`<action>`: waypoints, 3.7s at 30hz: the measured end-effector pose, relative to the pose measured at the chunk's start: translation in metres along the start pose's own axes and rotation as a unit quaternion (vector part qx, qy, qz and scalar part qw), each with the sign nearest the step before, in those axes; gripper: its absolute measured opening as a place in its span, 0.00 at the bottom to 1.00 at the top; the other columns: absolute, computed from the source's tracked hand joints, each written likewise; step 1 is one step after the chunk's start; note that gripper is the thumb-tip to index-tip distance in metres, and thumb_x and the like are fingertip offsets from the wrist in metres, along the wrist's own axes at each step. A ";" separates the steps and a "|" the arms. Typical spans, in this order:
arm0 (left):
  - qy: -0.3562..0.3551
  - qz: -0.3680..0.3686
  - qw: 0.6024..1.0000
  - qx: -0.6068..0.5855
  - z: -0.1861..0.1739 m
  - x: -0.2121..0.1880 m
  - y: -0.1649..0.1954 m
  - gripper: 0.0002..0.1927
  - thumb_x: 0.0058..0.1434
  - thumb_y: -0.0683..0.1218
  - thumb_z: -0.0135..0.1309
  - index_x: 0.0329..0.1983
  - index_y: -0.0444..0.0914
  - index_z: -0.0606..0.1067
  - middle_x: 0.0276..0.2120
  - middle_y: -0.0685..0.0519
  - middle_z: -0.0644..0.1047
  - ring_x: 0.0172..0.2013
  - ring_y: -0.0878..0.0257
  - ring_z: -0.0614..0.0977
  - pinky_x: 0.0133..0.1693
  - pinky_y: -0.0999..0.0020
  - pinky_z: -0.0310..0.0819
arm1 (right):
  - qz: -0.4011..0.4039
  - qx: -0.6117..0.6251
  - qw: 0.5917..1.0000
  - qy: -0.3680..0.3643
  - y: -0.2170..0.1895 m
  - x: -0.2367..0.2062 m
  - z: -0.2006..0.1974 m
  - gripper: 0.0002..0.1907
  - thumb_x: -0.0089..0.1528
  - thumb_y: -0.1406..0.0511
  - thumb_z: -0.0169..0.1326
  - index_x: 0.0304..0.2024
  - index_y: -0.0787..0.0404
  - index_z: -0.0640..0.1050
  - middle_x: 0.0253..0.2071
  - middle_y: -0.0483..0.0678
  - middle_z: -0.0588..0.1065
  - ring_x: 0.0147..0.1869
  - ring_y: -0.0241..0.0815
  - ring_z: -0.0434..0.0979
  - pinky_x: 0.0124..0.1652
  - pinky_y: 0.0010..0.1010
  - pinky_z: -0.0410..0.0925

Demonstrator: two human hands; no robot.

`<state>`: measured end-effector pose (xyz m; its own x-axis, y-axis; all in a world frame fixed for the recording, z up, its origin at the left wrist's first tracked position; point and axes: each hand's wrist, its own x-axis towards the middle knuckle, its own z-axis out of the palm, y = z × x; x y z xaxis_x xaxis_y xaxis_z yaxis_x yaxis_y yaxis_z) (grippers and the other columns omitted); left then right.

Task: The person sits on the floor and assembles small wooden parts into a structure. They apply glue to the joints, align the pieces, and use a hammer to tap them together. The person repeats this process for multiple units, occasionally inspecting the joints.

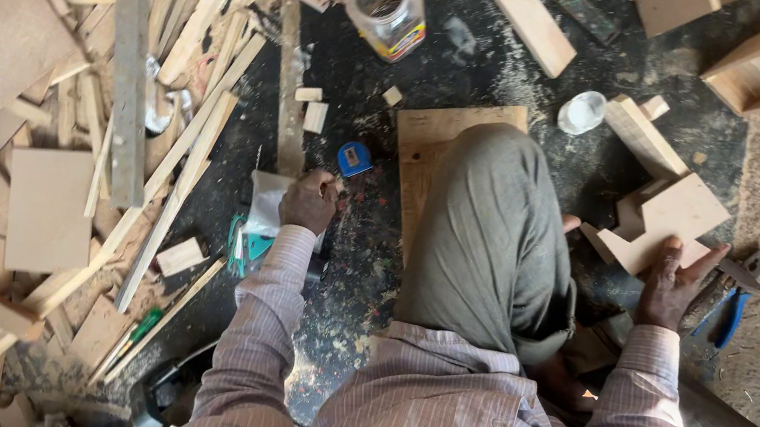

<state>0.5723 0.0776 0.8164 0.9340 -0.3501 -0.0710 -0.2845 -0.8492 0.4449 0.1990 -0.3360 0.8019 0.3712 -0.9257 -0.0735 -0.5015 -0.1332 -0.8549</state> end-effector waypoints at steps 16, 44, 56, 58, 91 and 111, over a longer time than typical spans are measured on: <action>0.002 -0.002 0.976 0.217 0.005 -0.062 -0.038 0.30 0.51 0.47 0.64 0.55 0.32 0.71 0.50 0.38 0.74 0.50 0.41 0.78 0.50 0.47 0.76 | -0.010 0.135 0.991 -0.010 -0.011 -0.029 -0.003 0.52 0.78 0.47 0.53 0.81 0.69 0.37 0.75 0.63 0.63 0.70 0.48 0.68 0.65 0.36 0.68; -0.106 0.151 0.974 0.129 0.042 -0.072 0.011 0.11 0.63 0.46 0.49 0.37 0.38 0.81 0.42 0.37 0.80 0.45 0.40 0.82 0.44 0.44 0.79 | 0.042 0.040 0.998 0.015 -0.042 -0.013 -0.033 0.34 0.76 0.46 0.50 0.73 0.62 0.63 0.52 0.68 0.69 0.53 0.57 0.69 0.60 0.38 0.67; 0.077 0.420 0.857 -0.290 -0.090 -0.080 0.325 0.07 0.68 0.34 0.58 0.45 0.36 0.74 0.40 0.49 0.79 0.41 0.56 0.81 0.44 0.59 0.76 | 0.065 0.081 0.994 0.017 -0.076 -0.013 -0.065 0.53 0.68 0.42 0.49 0.80 0.55 0.35 0.71 0.66 0.64 0.71 0.59 0.71 0.67 0.41 0.63; -0.041 0.434 0.834 -0.337 -0.062 -0.090 0.377 0.13 0.63 0.35 0.57 0.50 0.37 0.74 0.44 0.49 0.77 0.42 0.57 0.82 0.38 0.64 0.79 | 0.090 0.094 0.991 0.016 -0.077 -0.010 -0.069 0.54 0.67 0.42 0.49 0.79 0.55 0.34 0.66 0.65 0.71 0.69 0.58 0.73 0.66 0.41 0.64; -0.247 0.431 0.804 -0.327 0.190 -0.067 0.507 0.20 0.60 0.29 0.55 0.54 0.37 0.74 0.42 0.48 0.83 0.44 0.58 0.87 0.45 0.64 0.84 | 0.037 0.129 0.991 0.017 -0.031 0.032 -0.094 0.52 0.69 0.46 0.50 0.79 0.57 0.33 0.63 0.65 0.74 0.66 0.55 0.78 0.62 0.39 0.69; -0.227 0.447 0.822 -0.271 0.185 -0.071 0.507 0.18 0.63 0.32 0.55 0.54 0.37 0.68 0.42 0.50 0.81 0.47 0.56 0.85 0.51 0.59 0.80 | 0.081 0.173 0.982 0.007 -0.034 0.033 -0.100 0.53 0.68 0.47 0.52 0.78 0.55 0.33 0.64 0.67 0.72 0.66 0.56 0.77 0.62 0.41 0.69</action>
<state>0.3218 -0.4012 0.8817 0.1921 -0.9539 0.2304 -0.5611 0.0858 0.8233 0.1502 -0.3969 0.8798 0.2956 -0.9300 -0.2183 -0.2568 0.1427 -0.9559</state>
